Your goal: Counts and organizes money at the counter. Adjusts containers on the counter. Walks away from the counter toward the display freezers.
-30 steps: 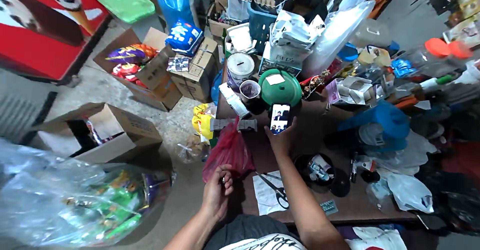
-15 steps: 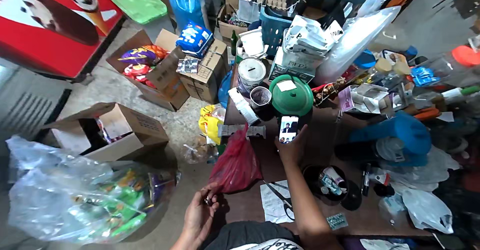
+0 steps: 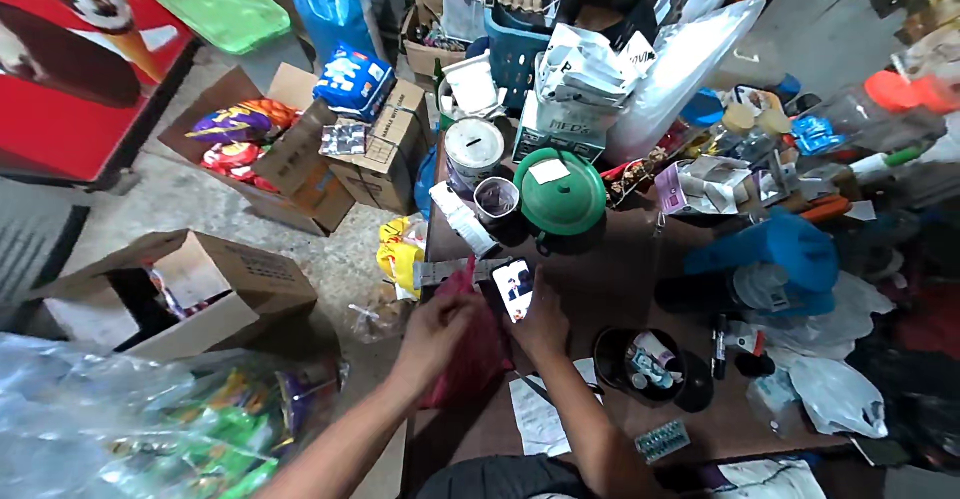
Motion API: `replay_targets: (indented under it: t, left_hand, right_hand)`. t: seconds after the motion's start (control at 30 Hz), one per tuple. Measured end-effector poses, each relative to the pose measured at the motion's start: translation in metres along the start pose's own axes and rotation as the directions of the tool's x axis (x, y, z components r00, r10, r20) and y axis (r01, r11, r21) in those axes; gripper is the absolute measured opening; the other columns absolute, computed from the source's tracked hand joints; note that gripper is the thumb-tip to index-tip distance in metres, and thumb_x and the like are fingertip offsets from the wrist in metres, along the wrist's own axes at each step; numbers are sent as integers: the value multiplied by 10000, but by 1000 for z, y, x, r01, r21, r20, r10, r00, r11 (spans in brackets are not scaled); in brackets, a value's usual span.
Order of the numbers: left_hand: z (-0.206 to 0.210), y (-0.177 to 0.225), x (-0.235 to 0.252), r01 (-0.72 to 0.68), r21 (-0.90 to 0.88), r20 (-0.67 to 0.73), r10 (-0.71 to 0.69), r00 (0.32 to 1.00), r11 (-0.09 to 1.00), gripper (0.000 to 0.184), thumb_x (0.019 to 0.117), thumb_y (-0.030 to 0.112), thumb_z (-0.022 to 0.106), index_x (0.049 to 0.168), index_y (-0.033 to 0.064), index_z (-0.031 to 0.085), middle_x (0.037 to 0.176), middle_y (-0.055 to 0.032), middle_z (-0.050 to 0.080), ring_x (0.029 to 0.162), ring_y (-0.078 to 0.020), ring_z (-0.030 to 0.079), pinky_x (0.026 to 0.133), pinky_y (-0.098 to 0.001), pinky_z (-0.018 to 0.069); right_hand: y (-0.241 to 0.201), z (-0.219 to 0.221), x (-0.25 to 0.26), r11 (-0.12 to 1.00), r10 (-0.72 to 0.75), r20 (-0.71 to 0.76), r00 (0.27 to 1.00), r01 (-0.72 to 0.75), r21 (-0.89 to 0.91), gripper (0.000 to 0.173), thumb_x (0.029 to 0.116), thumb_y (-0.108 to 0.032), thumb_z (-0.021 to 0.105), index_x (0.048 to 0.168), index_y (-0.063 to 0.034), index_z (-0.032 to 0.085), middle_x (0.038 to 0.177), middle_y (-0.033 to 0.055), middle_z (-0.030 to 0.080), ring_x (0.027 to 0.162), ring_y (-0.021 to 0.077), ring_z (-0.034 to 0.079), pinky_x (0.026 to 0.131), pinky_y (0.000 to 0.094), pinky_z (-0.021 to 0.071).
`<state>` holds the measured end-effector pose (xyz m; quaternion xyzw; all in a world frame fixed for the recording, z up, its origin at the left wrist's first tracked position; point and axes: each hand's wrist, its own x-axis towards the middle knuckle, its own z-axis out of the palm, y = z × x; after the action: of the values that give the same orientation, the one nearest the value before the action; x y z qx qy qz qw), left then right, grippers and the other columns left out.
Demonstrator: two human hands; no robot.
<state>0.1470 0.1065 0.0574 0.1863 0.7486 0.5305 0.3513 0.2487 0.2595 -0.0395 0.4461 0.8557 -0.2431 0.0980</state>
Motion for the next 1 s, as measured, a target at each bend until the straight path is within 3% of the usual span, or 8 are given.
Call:
replay_targets:
  t: [0.1, 0.23, 0.37, 0.43, 0.6, 0.73, 0.8, 1.0]
  left_hand:
    - [29, 45, 64, -246, 326, 136, 212, 968, 913, 202, 1008, 136, 625, 1165, 53, 722, 1024, -99, 708, 874, -171, 662, 841, -393, 554]
    - [80, 85, 156, -337, 631, 292, 187, 938, 699, 320, 1063, 202, 540, 1336, 87, 662, 1269, -205, 673, 1189, -397, 636, 1006, -610, 478]
    - [118, 85, 217, -256, 790, 236, 108, 966, 557, 326, 1039, 232, 577, 1278, 29, 665, 1243, -239, 662, 1150, -454, 636, 896, -657, 505]
    - [126, 78, 235, -251, 802, 213, 133, 968, 543, 309, 1016, 237, 620, 1201, -2, 685, 1189, -252, 675, 1101, -466, 652, 857, -657, 519]
    - [129, 72, 254, -277, 819, 237, 143, 961, 503, 269, 1013, 209, 624, 1134, -22, 690, 1163, -256, 674, 1097, -463, 653, 856, -651, 522]
    - [117, 100, 231, -348, 780, 309, 163, 937, 520, 281, 1025, 227, 613, 1150, -11, 693, 1167, -245, 676, 1120, -446, 648, 894, -645, 510]
    - [107, 115, 195, -388, 761, 358, 162, 919, 520, 288, 1020, 258, 627, 1171, 25, 705, 1164, -220, 684, 1111, -431, 653, 898, -640, 512]
    - [59, 57, 51, -535, 771, 337, 492, 802, 345, 242, 953, 249, 650, 1047, 49, 749, 830, -144, 702, 655, -331, 704, 538, -491, 572]
  right_hand:
    - [14, -7, -4, 996, -77, -53, 996, 79, 45, 1089, 803, -599, 769, 1626, -93, 268, 1598, 170, 413, 1426, 358, 458, 1113, 554, 420]
    - [31, -53, -38, 933, -291, -105, 951, 306, 187, 780, 901, -447, 716, 1530, -61, 464, 1550, 166, 480, 1388, 349, 504, 1118, 531, 438]
    - [64, -121, -73, 752, -624, -149, 767, 642, 152, 496, 931, -386, 692, 1339, -106, 676, 1286, 77, 705, 1152, 223, 687, 948, 428, 577]
    - [80, -149, -73, 757, -631, -116, 767, 641, 129, 452, 915, -327, 708, 1301, -91, 697, 1237, 90, 726, 1100, 243, 712, 912, 451, 589]
    - [113, -182, -40, 831, -534, -114, 838, 545, 110, 543, 983, -441, 582, 1405, -102, 620, 1250, 47, 725, 1092, 198, 712, 914, 435, 589]
    - [116, -213, -1, 763, -592, -336, 732, 644, 57, 439, 983, -315, 636, 1325, -41, 661, 1176, 83, 737, 1045, 127, 707, 903, 289, 591]
    - [111, -234, 21, 764, -571, -376, 730, 640, 82, 429, 993, -294, 629, 1315, -12, 658, 1175, 109, 733, 1025, 120, 715, 901, 279, 600]
    - [63, -250, 108, 841, -517, -201, 832, 538, 64, 378, 1009, -148, 634, 1366, -28, 607, 1221, 175, 692, 992, 271, 717, 871, 454, 595]
